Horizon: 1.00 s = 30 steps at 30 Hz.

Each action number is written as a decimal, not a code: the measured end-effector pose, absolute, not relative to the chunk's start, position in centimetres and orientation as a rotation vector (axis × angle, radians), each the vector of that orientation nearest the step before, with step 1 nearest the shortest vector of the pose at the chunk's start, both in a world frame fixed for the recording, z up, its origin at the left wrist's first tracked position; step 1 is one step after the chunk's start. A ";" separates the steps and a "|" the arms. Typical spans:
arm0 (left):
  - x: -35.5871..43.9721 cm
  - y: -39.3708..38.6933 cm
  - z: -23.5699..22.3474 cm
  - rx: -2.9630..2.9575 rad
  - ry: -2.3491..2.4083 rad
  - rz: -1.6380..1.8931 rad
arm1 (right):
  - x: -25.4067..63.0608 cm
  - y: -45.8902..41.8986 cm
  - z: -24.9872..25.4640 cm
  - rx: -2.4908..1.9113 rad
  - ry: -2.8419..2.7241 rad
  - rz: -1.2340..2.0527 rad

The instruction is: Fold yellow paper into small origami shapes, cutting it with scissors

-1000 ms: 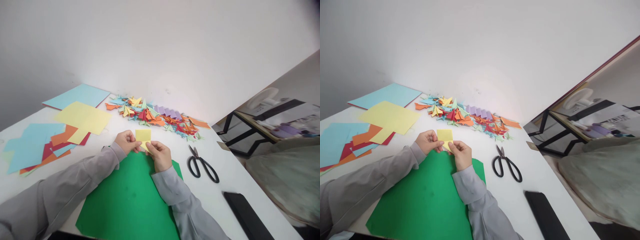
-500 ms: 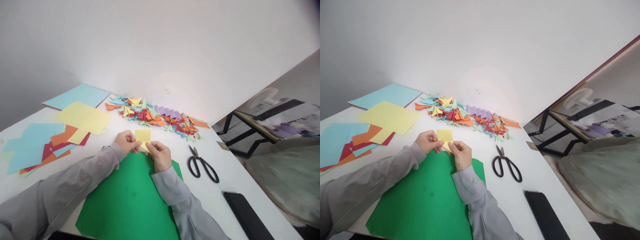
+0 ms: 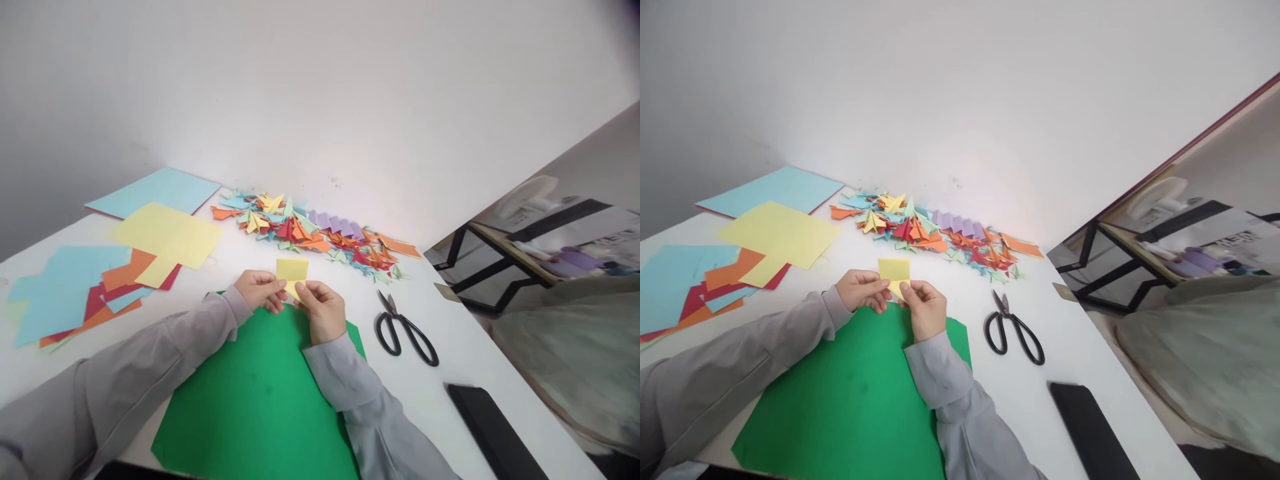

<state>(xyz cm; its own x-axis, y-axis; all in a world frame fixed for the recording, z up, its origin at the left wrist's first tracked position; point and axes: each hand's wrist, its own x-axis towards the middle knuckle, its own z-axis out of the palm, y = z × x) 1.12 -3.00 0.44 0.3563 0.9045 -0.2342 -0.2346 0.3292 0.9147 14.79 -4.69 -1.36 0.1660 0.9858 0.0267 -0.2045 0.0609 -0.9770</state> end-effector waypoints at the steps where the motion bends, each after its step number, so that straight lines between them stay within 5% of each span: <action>1: 1.1 -2.9 0.5 0.920 0.886 0.878 | 14.8 -4.7 -1.4 -1.095 -0.960 1.147; 30: 1.1 -3.3 0.4 1.049 0.899 0.873 | 14.8 -4.8 -1.3 -1.088 -0.964 1.145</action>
<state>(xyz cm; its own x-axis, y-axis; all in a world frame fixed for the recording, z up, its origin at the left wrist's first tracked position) 1.10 -3.31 0.43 0.3748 0.9087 -0.1840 -0.1579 0.2581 0.9531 14.81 -4.78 -1.25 0.1649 0.9856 0.0365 -0.2041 0.0703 -0.9764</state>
